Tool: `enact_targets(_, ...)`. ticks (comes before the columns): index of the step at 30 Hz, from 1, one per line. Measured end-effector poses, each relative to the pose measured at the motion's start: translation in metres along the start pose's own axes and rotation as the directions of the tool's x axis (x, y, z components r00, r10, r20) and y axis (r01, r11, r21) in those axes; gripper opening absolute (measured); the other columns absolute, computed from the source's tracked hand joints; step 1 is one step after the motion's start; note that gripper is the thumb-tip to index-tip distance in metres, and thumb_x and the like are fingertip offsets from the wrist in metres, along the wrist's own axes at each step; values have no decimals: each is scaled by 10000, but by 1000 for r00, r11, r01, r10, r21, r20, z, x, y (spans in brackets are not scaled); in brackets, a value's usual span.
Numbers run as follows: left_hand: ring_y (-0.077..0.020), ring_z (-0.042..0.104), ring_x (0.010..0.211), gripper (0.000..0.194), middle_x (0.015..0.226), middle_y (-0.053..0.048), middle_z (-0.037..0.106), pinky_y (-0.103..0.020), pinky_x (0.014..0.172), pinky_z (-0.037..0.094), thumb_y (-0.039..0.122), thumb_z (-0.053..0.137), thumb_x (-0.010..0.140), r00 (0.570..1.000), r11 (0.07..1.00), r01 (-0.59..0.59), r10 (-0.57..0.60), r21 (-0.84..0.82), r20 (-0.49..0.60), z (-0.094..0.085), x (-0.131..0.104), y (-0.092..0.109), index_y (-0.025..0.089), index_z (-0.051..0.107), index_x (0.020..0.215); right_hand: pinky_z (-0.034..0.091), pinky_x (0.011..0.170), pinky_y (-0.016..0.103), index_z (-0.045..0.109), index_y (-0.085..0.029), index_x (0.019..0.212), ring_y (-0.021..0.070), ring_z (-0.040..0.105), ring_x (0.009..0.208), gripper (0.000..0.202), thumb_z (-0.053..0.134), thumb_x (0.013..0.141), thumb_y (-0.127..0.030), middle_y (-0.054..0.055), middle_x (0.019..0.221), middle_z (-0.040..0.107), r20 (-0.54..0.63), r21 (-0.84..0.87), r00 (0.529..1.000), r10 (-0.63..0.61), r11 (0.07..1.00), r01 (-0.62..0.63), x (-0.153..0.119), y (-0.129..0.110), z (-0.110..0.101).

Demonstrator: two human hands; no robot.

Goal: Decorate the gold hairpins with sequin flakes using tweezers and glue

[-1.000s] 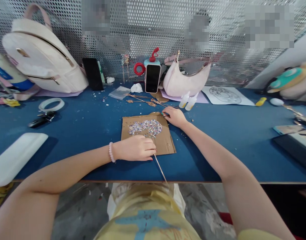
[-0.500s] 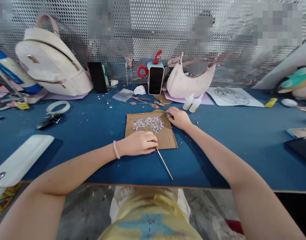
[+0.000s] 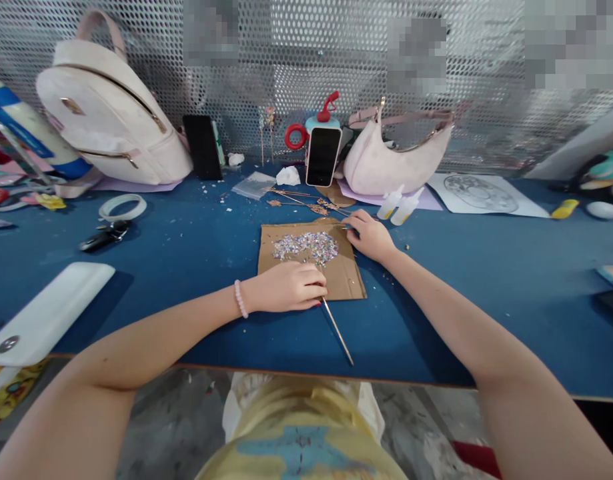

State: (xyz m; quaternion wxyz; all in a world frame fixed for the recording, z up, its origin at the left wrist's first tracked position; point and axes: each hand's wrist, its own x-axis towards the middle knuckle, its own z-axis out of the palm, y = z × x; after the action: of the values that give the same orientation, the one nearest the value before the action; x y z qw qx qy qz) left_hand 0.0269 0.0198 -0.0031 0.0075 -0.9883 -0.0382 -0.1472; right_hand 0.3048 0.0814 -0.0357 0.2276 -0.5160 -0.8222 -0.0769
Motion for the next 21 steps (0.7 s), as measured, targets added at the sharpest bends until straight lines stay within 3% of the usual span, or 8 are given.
enact_targets(9,-189,583,1020,246,1089,-78,648,-303,781,491,281,426,981,1000,1000,-14,14,15,-4,1,-1,0,170,630,1064,521,846,357,626,-195,1103,230,606,998,284,463,870,-202,96,1101,594,45,61,998,-51,997,49,0,2,-1)
enact_targets(21,-200,582,1062,259,1177,-82,632,-321,772,472,299,420,984,999,994,-38,38,107,8,-3,-3,0,158,598,1110,490,921,410,613,-214,1063,242,591,1022,294,649,819,-373,79,1073,620,67,189,994,-85,979,71,-2,0,-8)
